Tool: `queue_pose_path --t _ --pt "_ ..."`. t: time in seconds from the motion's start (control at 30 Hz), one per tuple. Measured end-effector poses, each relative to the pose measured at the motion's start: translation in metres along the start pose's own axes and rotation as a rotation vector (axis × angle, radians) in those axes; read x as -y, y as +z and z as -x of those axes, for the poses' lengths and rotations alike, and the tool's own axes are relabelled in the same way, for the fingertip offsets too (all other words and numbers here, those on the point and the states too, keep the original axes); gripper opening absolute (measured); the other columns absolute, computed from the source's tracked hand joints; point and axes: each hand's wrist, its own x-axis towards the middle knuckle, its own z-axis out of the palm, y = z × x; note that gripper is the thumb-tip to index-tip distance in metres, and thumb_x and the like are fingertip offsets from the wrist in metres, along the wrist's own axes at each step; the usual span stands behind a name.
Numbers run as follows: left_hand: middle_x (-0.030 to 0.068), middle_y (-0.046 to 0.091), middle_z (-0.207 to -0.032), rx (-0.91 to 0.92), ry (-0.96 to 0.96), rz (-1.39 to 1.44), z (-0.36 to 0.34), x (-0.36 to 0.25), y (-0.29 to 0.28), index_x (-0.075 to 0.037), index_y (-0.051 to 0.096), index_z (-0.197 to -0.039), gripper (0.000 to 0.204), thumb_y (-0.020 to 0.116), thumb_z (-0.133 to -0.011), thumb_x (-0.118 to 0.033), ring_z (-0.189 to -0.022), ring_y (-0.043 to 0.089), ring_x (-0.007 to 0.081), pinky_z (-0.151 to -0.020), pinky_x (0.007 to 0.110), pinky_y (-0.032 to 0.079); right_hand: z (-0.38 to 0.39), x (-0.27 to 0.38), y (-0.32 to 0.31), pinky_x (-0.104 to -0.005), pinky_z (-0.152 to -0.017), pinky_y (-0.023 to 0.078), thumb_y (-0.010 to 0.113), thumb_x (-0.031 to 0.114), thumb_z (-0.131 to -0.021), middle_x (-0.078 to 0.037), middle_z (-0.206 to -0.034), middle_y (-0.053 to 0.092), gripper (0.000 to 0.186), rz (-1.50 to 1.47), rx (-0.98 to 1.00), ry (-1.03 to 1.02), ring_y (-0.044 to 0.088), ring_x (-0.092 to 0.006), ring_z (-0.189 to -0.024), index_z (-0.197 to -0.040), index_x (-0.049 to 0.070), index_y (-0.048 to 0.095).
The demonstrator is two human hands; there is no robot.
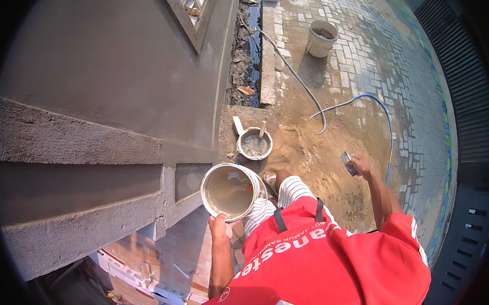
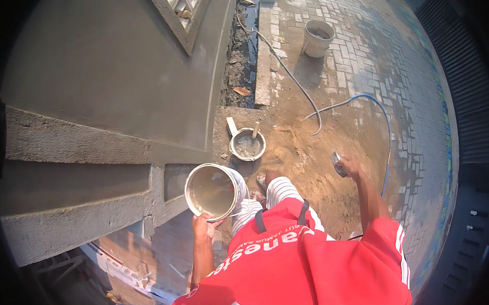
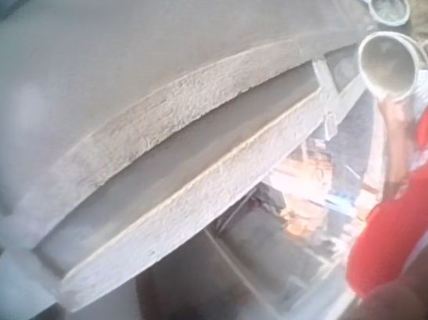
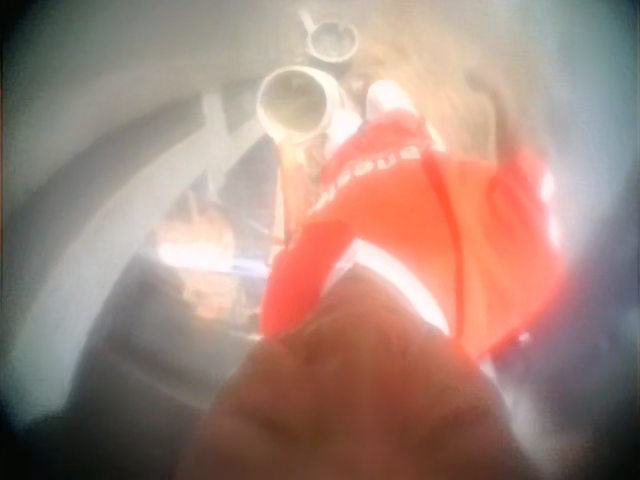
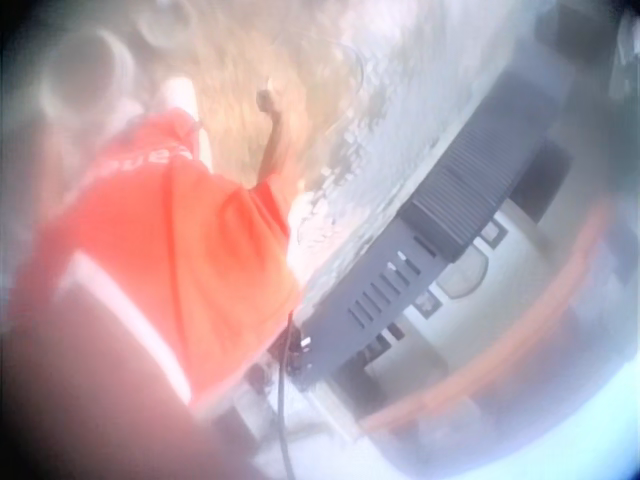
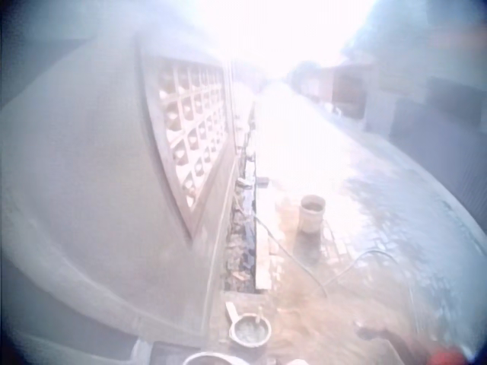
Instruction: The person applies and smooths wet plaster onto a concrete wall using a trowel and a sponge. They repeatedly dip the sponge into a bucket of water and wipe the wall surface to achieve a smooth finish.
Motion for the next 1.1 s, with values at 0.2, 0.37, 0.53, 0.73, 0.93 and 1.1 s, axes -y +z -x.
queue_pose_path --t 0.2,0.37,0.53,0.73,0.93,1.1 --pt "0.0275 0.057 -0.111 0.018 -0.013 -0.133 -0.004 -0.027 0.06 0.005 0.038 -0.127 0.058 0.046 -0.07 0.006 -0.086 0.066 0.0452 -0.064 0.057 0.061 0.02 -0.142 -0.016 -0.0383 -0.055 0.046 0.061 0.024 -0.077 -0.004 -0.075 0.059 0.022 -0.146 -0.025 0.252 0.056 -0.0178 -0.063 -0.09 0.006 0.063" --pt "0.0299 0.056 -0.11 0.023 -0.004 -0.127 -0.038 -0.034 0.096 0.009 0.037 -0.125 0.055 0.044 -0.071 0.008 -0.086 0.065 0.0464 -0.066 0.059 0.061 0.035 -0.202 -0.015 -0.0456 -0.059 0.051 0.061 0.026 -0.078 -0.006 -0.076 0.062 0.024 -0.155 -0.067 0.514 0.06 -0.0223 -0.066 -0.093 0.008 0.065" --pt "0.0322 0.055 -0.111 0.032 -0.012 -0.197 -0.08 -0.038 0.164 0.013 0.036 -0.123 0.053 0.043 -0.07 0.01 -0.089 0.064 0.0495 -0.068 0.061 0.059 0.009 -0.28 -0.035 -0.0411 -0.05 0.044 0.056 0.026 -0.079 -0.005 -0.071 0.058 0.017 -0.488 -0.041 0.707 0.055 -0.0215 -0.056 -0.087 0.011 0.06" --pt "0.0308 0.052 -0.116 -0.056 0.105 -0.239 -0.126 -0.055 0.256 0.006 0.034 -0.129 0.059 0.041 -0.07 0.009 -0.093 0.062 0.0517 -0.068 0.065 0.057 -0.152 -0.263 -0.079 -0.0394 -0.05 0.045 0.055 0.029 -0.08 -0.005 -0.074 0.058 0.022 -0.395 0.065 0.586 0.057 -0.0213 -0.06 -0.092 0.011 0.058" --pt "0.0239 0.05 -0.113 -0.085 0.07 -0.169 -0.221 -0.033 0.386 -0.002 0.037 -0.127 0.057 0.045 -0.072 0.008 -0.094 0.06 0.0452 -0.064 0.06 0.059 -0.324 -0.083 -0.215 -0.0368 -0.052 0.042 0.065 0.051 -0.076 -0.013 -0.091 0.058 0.049 -0.527 -0.024 0.288 0.057 -0.0254 -0.07 -0.108 0.016 0.054" --pt "0.0218 0.053 -0.114 -0.142 0.033 -0.042 -0.296 -0.013 0.479 -0.001 0.041 -0.127 0.052 0.045 -0.075 0.006 -0.089 0.063 0.0453 -0.057 0.061 0.058 -0.48 0.064 -0.374 -0.0323 -0.05 0.043 0.06 0.048 -0.081 -0.008 -0.087 0.06 0.048 -0.82 -0.234 0.108 0.06 -0.0223 -0.069 -0.113 0.014 0.054"
